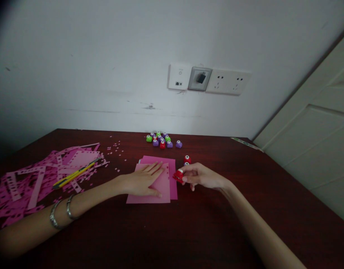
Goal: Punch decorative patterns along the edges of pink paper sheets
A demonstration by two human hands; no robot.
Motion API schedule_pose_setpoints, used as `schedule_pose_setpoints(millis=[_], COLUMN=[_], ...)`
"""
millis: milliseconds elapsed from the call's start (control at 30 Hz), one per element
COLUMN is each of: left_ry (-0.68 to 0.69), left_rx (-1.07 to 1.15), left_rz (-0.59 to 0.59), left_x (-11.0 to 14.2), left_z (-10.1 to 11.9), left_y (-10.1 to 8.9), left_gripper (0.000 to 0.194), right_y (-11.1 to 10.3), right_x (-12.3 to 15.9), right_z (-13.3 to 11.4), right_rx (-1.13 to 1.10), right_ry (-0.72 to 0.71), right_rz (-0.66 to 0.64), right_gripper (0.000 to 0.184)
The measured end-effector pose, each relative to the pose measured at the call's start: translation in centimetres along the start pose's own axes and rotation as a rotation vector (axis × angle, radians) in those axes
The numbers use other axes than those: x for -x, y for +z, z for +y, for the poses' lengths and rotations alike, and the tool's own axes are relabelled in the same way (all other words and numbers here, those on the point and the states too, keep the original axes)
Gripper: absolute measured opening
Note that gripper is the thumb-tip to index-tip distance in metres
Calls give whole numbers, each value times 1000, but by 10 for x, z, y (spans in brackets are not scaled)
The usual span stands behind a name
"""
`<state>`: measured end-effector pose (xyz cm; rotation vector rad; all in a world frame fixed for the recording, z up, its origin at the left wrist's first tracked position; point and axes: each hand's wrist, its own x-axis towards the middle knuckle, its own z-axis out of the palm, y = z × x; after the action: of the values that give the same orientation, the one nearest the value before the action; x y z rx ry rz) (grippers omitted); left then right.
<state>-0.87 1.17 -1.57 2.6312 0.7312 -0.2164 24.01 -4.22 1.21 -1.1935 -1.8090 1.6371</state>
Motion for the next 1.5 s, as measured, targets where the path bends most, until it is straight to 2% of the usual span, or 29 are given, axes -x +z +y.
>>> schedule_pose_setpoints(millis=[233,333,433,500,567,667,767,1033,1300,1500], left_ry=[3,46,94,99,94,106,168,279,261,286], left_rx=[-20,-32,-3,106,259,426,465,448,506,457], left_rz=[-5,17,191,387,566,730,813,822,847,843], left_x=[-1,-2,-6,-8,-9,-10,-10,-14,-18,-20], left_z=[-1,-1,4,11,17,25,27,28,28,26], left_y=[2,1,-1,-4,-6,-7,-3,7,10,11], left_gripper=[97,92,68,39,20,11,11,18,3,3], right_y=[0,-1,-1,0,2,4,6,12,16,15], right_x=[1,1,0,0,-2,-7,-12,-14,-16,-14], right_z=[-1,0,3,4,6,10,13,9,10,9], right_rx=[-4,-12,-47,-82,-153,-316,-424,-475,-490,-493], right_ry=[7,0,0,8,22,34,49,70,18,17], right_rz=[1,7,27,57,106,171,218,215,155,165], right_gripper=[34,36,36,34,32,30,29,27,21,18])
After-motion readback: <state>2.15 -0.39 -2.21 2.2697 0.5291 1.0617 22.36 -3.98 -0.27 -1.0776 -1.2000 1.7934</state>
